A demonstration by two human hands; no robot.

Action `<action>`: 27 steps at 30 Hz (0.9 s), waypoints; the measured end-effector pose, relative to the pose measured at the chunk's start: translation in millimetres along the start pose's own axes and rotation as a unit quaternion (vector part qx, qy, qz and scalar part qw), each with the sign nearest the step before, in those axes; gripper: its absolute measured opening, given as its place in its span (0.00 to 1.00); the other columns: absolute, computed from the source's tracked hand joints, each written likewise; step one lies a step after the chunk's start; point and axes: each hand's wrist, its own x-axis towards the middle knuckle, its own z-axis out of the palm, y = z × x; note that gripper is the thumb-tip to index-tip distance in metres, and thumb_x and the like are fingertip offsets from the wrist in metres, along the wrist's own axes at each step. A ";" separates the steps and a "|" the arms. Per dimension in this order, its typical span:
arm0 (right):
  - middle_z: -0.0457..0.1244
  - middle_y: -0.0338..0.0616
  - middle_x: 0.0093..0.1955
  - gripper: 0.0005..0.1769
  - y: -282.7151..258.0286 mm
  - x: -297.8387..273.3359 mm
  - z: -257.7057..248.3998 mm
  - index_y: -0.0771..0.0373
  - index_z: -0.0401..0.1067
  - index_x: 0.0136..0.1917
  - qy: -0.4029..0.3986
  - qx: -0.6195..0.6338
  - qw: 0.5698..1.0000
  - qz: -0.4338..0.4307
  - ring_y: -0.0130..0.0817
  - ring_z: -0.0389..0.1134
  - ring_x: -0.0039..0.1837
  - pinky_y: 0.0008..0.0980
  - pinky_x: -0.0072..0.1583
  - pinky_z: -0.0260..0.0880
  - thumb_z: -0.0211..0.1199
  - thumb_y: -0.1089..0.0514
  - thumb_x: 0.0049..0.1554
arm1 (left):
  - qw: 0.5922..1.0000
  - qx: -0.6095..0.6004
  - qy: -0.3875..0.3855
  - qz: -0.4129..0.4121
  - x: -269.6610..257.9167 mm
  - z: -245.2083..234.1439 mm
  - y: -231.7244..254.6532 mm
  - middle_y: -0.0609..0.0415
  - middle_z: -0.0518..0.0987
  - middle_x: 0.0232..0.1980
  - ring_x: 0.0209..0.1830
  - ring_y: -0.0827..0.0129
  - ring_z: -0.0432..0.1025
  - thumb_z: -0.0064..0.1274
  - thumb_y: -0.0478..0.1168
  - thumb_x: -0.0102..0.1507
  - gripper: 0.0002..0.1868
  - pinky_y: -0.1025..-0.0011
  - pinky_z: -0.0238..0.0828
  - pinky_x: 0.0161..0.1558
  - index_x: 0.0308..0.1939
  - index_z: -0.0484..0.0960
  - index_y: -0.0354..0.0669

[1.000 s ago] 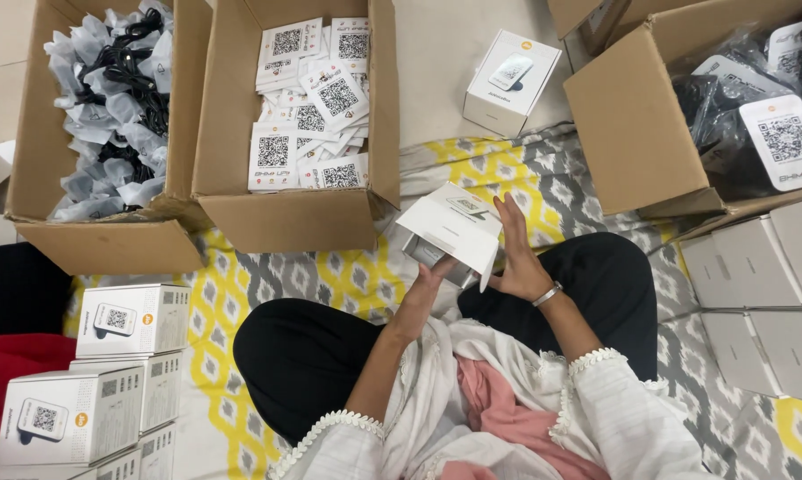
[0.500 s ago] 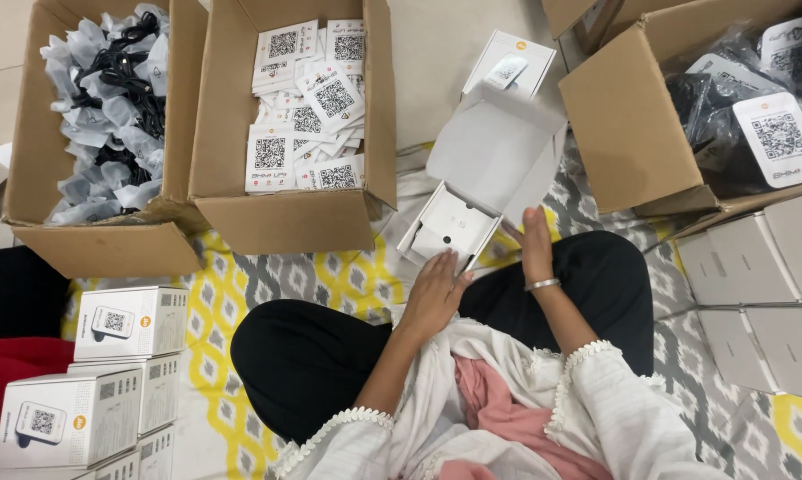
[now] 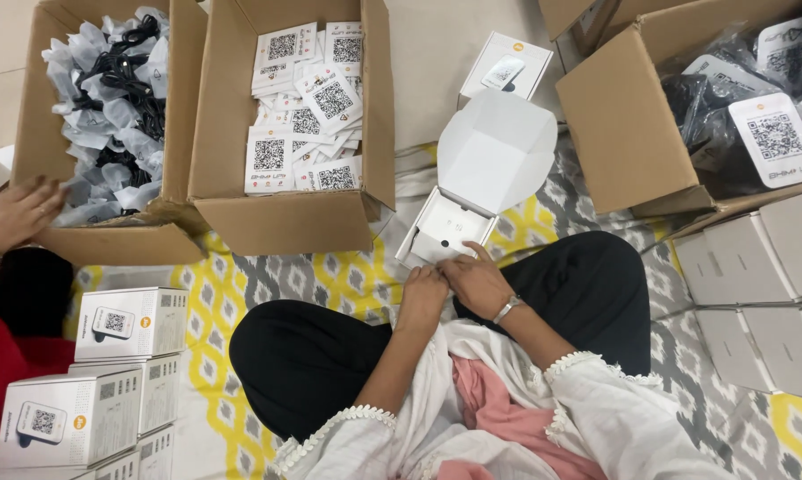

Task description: The person packages small electronic devices into individual retail boxes, applies labels, and organizes them for shipment.

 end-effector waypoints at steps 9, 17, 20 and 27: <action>0.70 0.42 0.55 0.27 -11.5 0.6 1.6 0.60 0.70 0.67 0.036 -0.022 0.997 0.070 0.31 0.66 0.65 0.55 0.80 0.28 0.58 0.59 0.53 | 0.999 -0.031 0.021 0.010 0.0 -1.6 15.7 0.48 0.82 0.33 0.43 0.60 0.76 0.55 0.32 0.52 0.04 0.65 0.70 0.51 0.27 0.85 0.42; 0.70 0.34 0.56 0.31 7.7 3.4 -35.1 0.51 0.71 0.66 -0.082 -0.057 0.994 0.046 0.27 0.65 0.66 0.52 0.82 0.27 0.66 0.58 0.47 | 0.966 -0.245 0.052 -0.070 0.1 -7.4 35.5 0.43 0.82 0.33 0.36 0.50 0.78 0.54 0.35 0.61 0.04 0.56 0.73 0.40 0.34 0.82 0.38; 0.69 0.34 0.57 0.30 11.6 -0.4 -18.5 0.53 0.71 0.65 -0.040 -0.051 0.997 0.049 0.29 0.63 0.68 0.53 0.81 0.28 0.68 0.55 0.48 | 0.945 -0.303 0.041 -0.120 5.3 -18.7 27.3 0.34 0.79 0.48 0.39 0.44 0.78 0.59 0.42 0.61 0.13 0.53 0.74 0.41 0.41 0.82 0.33; 0.69 0.37 0.57 0.37 10.8 -0.5 -12.3 0.55 0.69 0.66 -0.040 -0.040 0.997 0.054 0.35 0.61 0.68 0.53 0.78 0.35 0.71 0.54 0.42 | 0.943 -0.299 -0.039 -0.141 10.6 -19.8 17.0 0.31 0.73 0.64 0.50 0.41 0.76 0.65 0.48 0.57 0.41 0.52 0.73 0.47 0.67 0.67 0.27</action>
